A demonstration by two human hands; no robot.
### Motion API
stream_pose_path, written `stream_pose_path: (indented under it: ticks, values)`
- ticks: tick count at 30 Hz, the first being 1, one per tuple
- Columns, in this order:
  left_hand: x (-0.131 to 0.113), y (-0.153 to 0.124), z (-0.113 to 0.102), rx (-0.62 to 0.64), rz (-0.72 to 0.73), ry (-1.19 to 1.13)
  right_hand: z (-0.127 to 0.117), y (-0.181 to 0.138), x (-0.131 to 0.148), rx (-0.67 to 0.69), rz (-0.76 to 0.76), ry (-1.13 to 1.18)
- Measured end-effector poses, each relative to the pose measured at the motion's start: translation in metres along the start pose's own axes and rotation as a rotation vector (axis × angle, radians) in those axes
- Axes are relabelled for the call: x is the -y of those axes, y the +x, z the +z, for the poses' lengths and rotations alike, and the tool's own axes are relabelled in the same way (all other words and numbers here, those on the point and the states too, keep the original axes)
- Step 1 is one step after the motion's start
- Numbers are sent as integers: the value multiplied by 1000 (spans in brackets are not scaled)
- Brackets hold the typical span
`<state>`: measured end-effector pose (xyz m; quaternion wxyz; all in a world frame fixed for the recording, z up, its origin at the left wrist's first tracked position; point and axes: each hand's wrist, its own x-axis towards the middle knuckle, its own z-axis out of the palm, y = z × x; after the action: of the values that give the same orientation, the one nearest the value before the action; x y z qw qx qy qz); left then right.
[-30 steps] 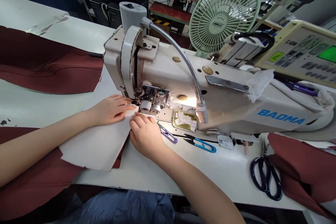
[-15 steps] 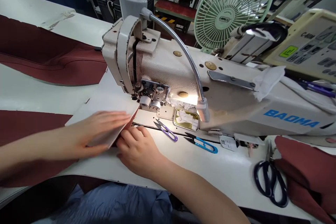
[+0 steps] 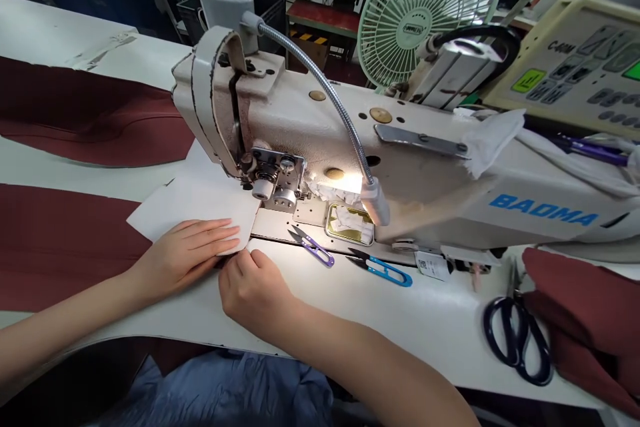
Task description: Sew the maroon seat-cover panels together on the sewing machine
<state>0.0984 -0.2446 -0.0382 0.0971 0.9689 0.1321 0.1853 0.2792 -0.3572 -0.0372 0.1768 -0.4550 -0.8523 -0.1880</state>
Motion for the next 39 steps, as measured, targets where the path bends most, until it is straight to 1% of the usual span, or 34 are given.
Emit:
stream_pose_path:
  ticks: [9, 12, 15, 17, 19, 21, 25, 27, 30, 35, 37, 39]
  values:
    - [27, 19, 3, -25, 130, 68, 6, 2, -7, 50, 91, -77]
    - [34, 25, 5, -56, 163, 75, 7, 2, -11, 89, 148, -56]
    - [41, 32, 7, -114, 220, 67, 7, 3, -16, 131, 227, -28]
    - [46, 37, 8, -155, 264, 25, 6, 4, -20, 153, 283, -15]
    - [51, 42, 8, -171, 294, -31, 5, 5, -24, 172, 329, -16]
    - [55, 46, 7, -150, 297, -64, 5, 6, -27, 183, 361, -23]
    - [66, 54, 6, -61, 258, -84, 6, 8, -32, 229, 399, -26]
    - [71, 57, 6, -52, 263, -92, 8, 10, -34, 252, 411, -30]
    - [78, 64, 6, -62, 293, -79, 12, 12, -39, 248, 399, -34]
    - [89, 78, 5, 1, 296, -10, 16, 11, -50, 253, 383, 47]
    - [94, 83, 6, -12, 317, 1, 17, 11, -53, 247, 408, 73]
    - [98, 87, 7, -55, 346, 0, 16, 12, -54, 251, 446, 77]
